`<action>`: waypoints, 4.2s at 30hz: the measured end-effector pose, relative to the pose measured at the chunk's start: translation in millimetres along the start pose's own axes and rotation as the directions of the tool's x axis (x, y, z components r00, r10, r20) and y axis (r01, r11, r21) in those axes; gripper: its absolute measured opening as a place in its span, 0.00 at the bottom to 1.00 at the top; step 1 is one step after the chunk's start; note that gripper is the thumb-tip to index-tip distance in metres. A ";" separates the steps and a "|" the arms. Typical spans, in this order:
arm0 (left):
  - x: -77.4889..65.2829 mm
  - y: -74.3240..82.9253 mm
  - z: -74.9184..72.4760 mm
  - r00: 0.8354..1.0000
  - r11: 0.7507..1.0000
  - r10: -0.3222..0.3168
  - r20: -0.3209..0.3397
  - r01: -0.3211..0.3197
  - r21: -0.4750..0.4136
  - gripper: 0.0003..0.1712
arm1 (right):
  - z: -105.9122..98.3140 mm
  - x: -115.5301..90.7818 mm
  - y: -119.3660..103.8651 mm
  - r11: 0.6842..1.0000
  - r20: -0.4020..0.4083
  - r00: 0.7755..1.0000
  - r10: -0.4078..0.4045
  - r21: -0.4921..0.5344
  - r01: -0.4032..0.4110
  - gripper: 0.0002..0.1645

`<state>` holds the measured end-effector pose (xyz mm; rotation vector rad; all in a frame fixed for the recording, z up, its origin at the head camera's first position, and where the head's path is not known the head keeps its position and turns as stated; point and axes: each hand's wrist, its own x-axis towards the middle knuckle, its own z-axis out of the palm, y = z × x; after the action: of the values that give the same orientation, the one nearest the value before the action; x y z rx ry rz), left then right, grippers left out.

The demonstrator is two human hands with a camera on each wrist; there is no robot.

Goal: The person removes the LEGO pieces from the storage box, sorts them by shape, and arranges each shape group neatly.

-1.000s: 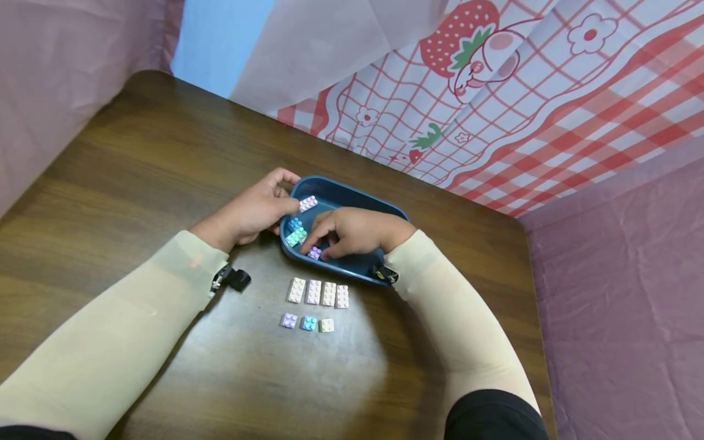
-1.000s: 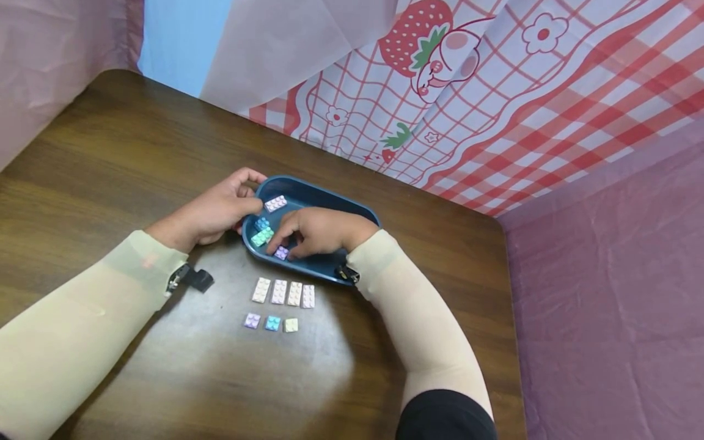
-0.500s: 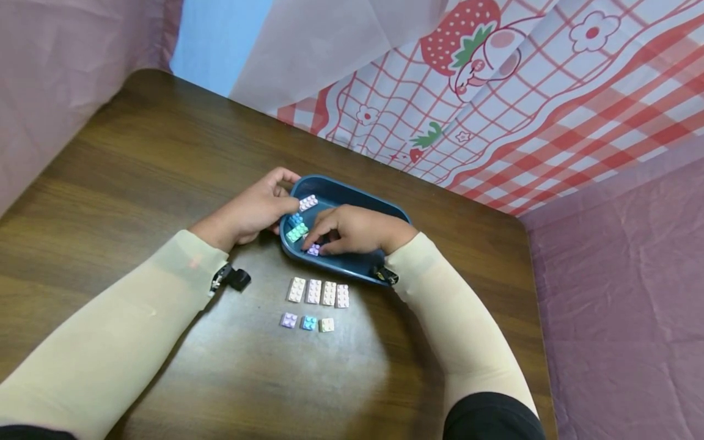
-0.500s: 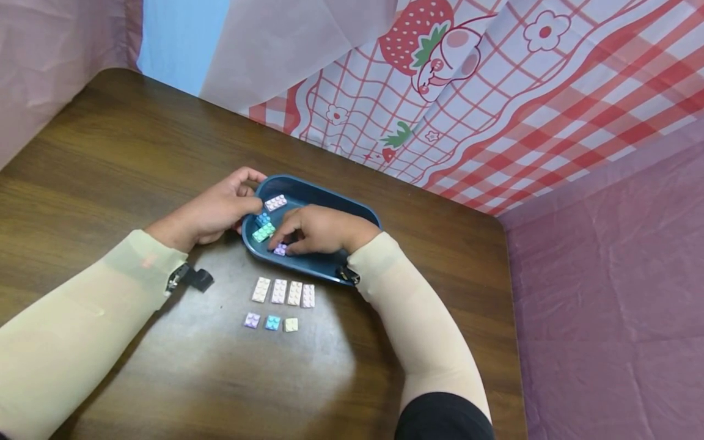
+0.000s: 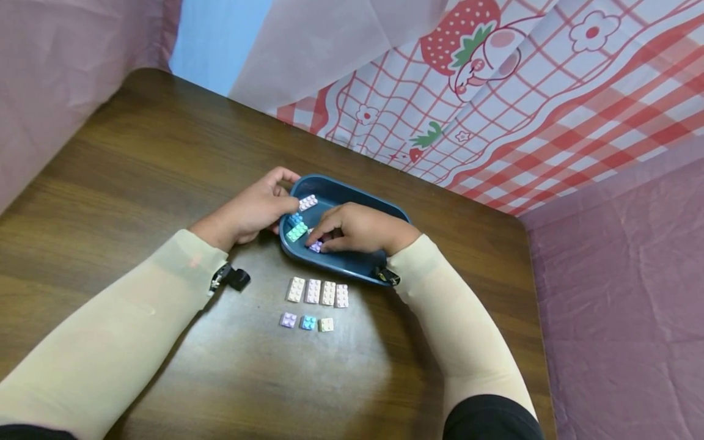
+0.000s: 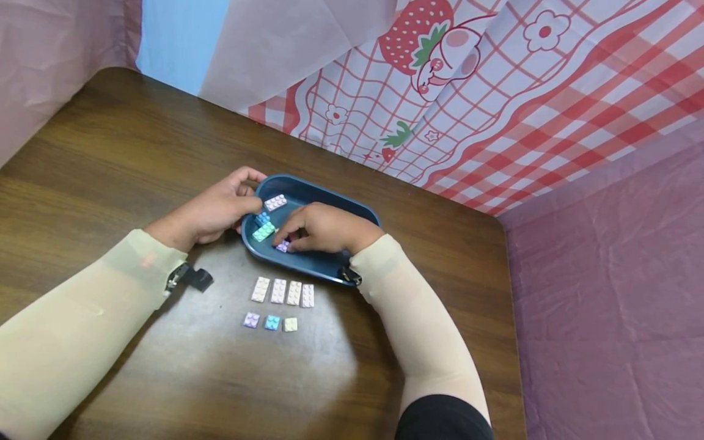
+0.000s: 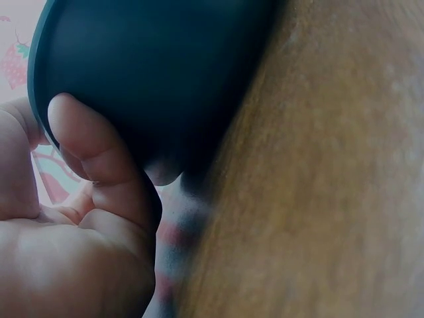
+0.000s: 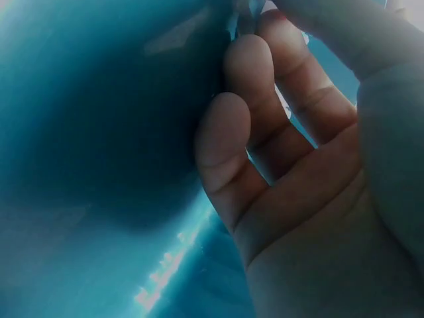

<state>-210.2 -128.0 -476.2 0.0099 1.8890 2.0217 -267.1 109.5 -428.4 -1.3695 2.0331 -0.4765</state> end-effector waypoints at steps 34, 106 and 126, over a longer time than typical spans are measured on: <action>-1.3 2.9 1.9 1.000 1.000 0.002 0.006 -0.002 0.019 0.31 | -17.5 -30.2 -15.4 0.998 -0.088 0.994 0.060 -0.030 -0.063 0.12; -2.4 1.4 5.9 1.000 1.000 -0.006 -0.013 0.006 0.014 0.33 | 128.8 -117.7 -70.1 0.970 -0.371 0.927 0.053 -0.202 -0.136 0.08; -4.0 3.1 5.2 1.000 1.000 0.000 -0.012 0.000 0.013 0.33 | 116.1 -125.4 -79.8 0.982 -0.448 0.893 0.031 -0.151 -0.110 0.17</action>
<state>-205.9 -124.2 -471.8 0.0013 1.9093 2.0139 -101.0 199.1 -427.3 -1.3725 2.5396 -0.6404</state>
